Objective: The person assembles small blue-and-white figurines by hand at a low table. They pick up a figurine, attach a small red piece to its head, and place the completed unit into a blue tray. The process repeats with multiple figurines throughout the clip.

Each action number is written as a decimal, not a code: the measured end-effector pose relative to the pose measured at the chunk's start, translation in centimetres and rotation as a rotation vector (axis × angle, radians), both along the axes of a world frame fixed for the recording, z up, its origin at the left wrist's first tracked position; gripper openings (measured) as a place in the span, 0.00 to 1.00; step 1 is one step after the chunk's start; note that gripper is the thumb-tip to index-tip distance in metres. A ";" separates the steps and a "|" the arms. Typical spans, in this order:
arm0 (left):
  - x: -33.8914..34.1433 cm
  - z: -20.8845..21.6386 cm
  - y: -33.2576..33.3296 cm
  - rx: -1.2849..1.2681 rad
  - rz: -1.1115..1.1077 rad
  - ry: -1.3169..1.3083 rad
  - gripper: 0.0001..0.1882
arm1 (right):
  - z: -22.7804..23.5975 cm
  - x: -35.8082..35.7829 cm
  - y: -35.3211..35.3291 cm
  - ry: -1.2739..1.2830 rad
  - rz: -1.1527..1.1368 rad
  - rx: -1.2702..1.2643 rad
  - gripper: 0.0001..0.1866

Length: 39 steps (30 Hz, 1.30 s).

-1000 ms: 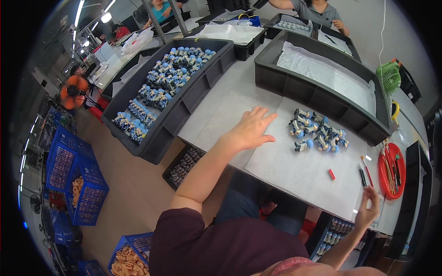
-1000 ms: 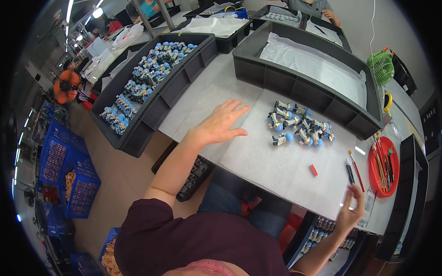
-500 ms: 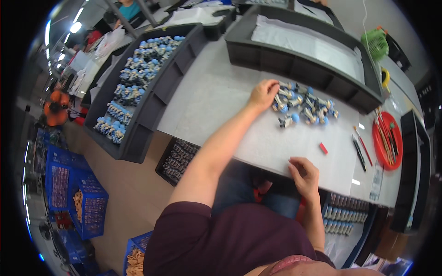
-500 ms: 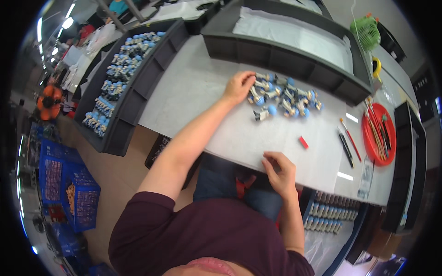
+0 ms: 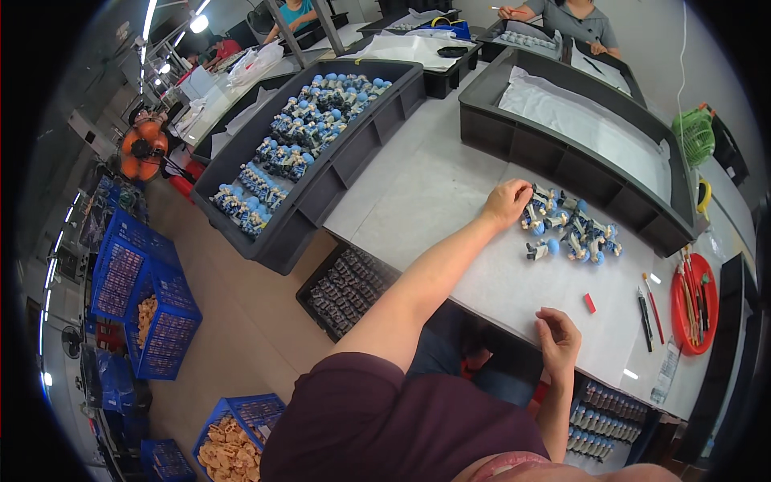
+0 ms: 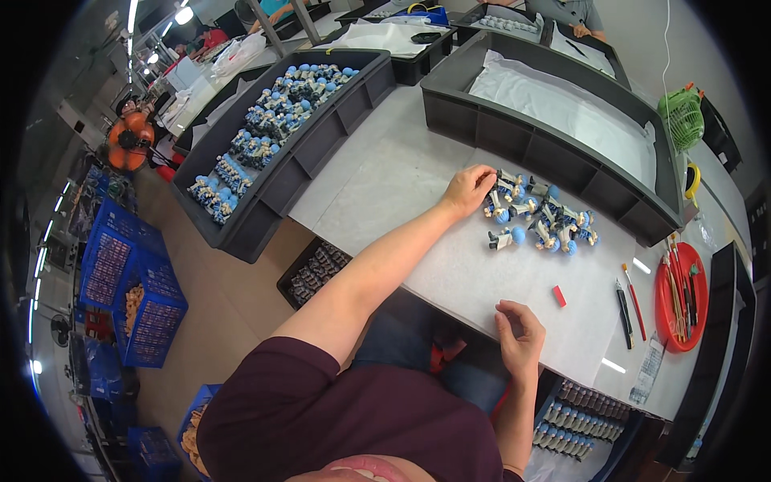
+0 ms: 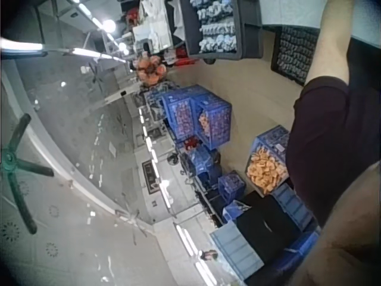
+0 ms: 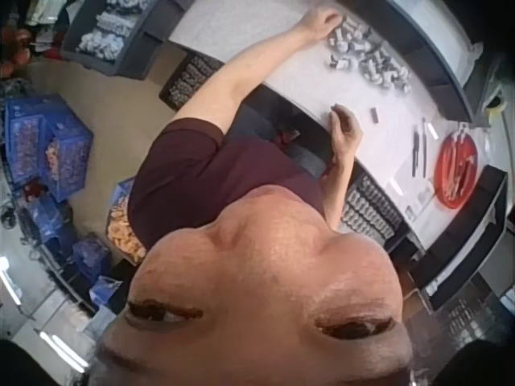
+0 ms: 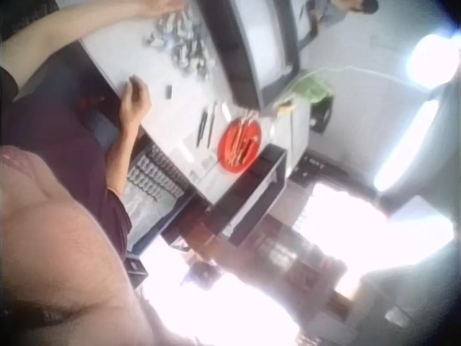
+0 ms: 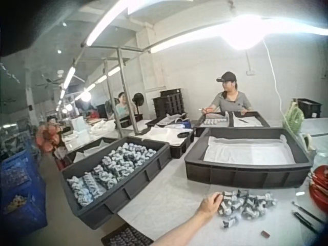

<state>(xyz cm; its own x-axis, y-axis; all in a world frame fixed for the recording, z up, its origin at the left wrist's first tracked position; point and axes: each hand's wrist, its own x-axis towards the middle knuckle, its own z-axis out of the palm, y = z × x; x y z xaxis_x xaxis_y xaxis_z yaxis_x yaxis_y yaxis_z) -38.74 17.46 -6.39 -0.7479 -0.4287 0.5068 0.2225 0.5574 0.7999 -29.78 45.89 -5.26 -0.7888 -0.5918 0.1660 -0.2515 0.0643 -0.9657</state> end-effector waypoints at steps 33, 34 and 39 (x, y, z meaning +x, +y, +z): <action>0.2 -0.8 1.6 -0.515 0.195 -0.094 0.06 | 3.1 0.2 -2.8 0.039 -0.172 -0.135 0.15; 0.2 -0.7 1.6 -0.514 0.192 -0.078 0.06 | 4.6 0.2 -4.3 0.140 -0.169 -0.152 0.15; 0.6 -1.2 1.2 -0.539 0.236 0.031 0.07 | 14.5 4.0 -15.8 0.961 0.183 -0.208 0.19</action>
<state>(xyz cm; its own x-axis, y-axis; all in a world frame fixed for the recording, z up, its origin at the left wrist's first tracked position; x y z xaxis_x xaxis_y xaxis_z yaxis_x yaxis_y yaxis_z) -38.15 18.66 -7.58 -0.6450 -0.2576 0.7194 0.0617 0.9208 0.3850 -25.81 30.13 9.21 -0.1654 -0.5776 0.7994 -0.9207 -0.2002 -0.3351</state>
